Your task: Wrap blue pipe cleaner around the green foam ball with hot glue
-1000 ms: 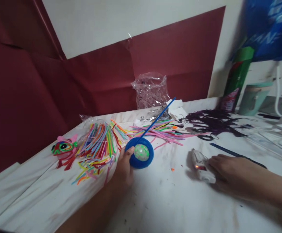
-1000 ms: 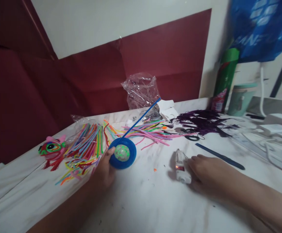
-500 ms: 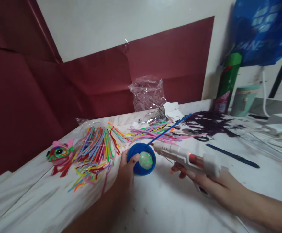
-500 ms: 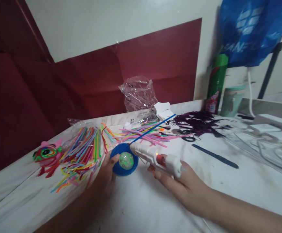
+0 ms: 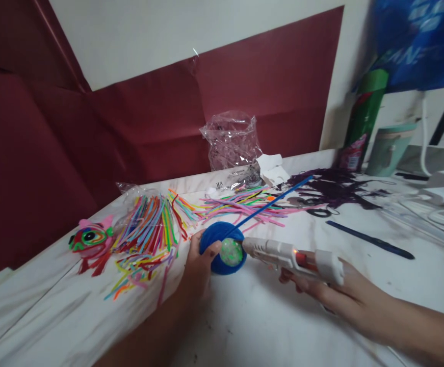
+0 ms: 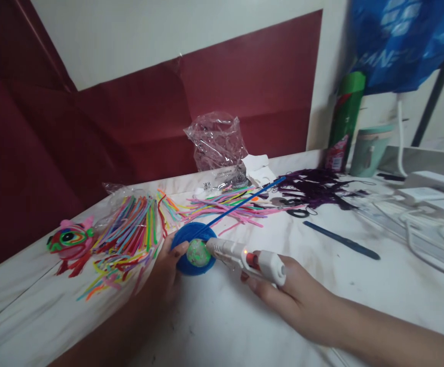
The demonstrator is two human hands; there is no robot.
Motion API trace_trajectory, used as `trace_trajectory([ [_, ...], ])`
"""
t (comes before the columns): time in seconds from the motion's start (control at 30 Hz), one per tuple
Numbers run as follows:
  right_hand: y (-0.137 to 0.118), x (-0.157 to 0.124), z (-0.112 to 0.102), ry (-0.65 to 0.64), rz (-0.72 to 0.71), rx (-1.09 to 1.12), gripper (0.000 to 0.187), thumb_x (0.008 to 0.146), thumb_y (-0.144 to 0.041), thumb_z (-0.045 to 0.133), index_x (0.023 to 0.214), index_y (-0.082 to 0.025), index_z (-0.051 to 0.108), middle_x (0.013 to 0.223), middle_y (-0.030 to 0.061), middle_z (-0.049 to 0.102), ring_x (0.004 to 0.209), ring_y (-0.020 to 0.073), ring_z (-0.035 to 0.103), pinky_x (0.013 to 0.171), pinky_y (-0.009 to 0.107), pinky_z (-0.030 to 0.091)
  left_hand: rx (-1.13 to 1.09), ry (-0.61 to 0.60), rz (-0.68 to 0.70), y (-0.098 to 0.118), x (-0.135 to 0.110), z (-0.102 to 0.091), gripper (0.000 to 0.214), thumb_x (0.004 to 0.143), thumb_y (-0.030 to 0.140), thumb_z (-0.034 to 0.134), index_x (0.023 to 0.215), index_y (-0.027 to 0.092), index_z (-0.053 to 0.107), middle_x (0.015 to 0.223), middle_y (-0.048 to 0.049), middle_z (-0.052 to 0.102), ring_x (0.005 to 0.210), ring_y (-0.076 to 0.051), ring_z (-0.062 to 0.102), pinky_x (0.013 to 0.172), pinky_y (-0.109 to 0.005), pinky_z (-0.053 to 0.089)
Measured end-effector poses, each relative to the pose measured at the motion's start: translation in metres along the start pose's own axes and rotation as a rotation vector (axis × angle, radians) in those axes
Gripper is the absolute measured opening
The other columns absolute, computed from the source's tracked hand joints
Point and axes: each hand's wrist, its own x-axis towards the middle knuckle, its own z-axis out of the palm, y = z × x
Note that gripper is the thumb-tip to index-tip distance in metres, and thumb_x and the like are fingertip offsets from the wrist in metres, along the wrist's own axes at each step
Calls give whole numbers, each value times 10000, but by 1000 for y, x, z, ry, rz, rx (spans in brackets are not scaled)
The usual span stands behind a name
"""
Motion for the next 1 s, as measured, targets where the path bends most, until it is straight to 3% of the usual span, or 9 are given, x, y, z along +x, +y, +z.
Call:
trace_trajectory([
  [0.53, 5, 1, 1, -23, 42, 24, 274, 964, -335, 460, 886, -198, 683, 786, 49, 716, 652, 185, 644, 571, 269, 542, -2, -44, 17, 0, -1, 1, 590, 617, 371, 784, 1137, 193, 570, 964, -58, 690, 888, -248, 648, 823, -369, 496],
  [0.77, 5, 1, 0, -5, 16, 21, 225, 919, -263, 473, 832, -195, 670, 733, 33, 697, 606, 165, 630, 542, 244, 534, -8, 45, 12, 5, -2, 2, 532, 623, 352, 770, 1100, 194, 594, 922, -46, 694, 846, -230, 643, 792, -343, 496],
  [1.0, 5, 1, 1, 4, 32, 38, 257, 938, -298, 469, 864, -201, 695, 760, 44, 716, 628, 178, 636, 557, 263, 541, -21, -1, 1, 2, 0, 2, 557, 609, 370, 782, 1101, 196, 589, 917, -53, 698, 838, -242, 656, 788, -361, 499],
])
